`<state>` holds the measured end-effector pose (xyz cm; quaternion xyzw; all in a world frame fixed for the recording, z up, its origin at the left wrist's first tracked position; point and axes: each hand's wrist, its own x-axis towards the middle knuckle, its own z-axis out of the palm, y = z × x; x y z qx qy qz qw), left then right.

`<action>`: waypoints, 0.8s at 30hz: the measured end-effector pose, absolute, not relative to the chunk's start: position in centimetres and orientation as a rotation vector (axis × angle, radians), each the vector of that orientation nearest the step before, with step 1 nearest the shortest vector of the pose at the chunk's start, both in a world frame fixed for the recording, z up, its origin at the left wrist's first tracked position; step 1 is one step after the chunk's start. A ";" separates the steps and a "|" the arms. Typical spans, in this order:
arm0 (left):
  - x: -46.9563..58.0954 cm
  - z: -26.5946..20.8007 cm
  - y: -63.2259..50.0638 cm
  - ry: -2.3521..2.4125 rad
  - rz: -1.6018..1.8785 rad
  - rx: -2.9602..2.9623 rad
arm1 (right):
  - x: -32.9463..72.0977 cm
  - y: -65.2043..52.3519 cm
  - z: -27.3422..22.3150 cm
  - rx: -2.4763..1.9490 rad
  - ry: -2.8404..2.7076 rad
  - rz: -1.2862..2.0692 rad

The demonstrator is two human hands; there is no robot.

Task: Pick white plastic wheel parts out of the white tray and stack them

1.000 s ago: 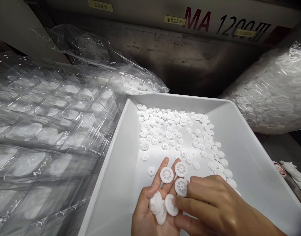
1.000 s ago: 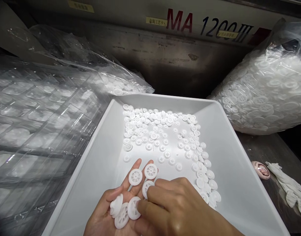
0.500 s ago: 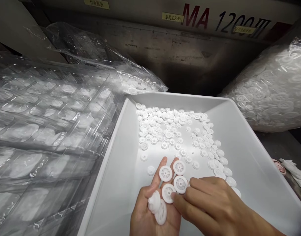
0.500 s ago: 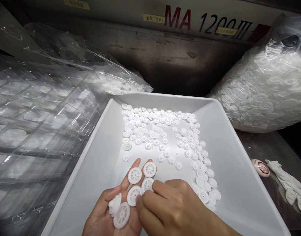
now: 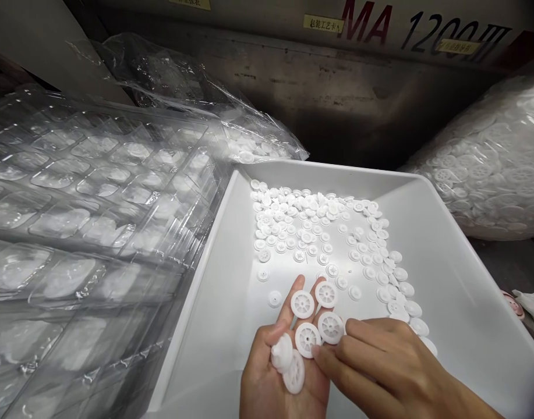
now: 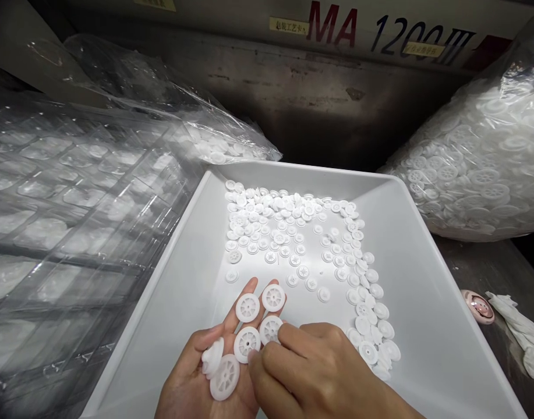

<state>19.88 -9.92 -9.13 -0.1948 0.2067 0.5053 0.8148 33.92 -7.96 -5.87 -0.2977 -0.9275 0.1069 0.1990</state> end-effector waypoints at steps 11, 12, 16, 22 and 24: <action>20.0 -8.0 -9.4 0.454 1.087 -0.446 | 33.9 -8.0 -5.9 -0.762 -2.587 0.235; 20.0 -8.1 -9.4 0.450 1.084 -0.450 | 33.9 -7.9 -5.8 -0.758 -2.580 0.224; 19.9 -8.2 -9.4 0.435 1.062 -0.456 | 34.0 -7.8 -5.7 -0.746 -2.576 0.231; 19.8 -8.2 -9.9 0.316 1.057 -0.389 | 33.4 -8.8 -6.1 -0.836 -2.426 0.208; 19.7 -8.3 -10.0 0.314 1.041 -0.387 | 32.4 -9.1 -6.1 -0.895 -2.367 0.114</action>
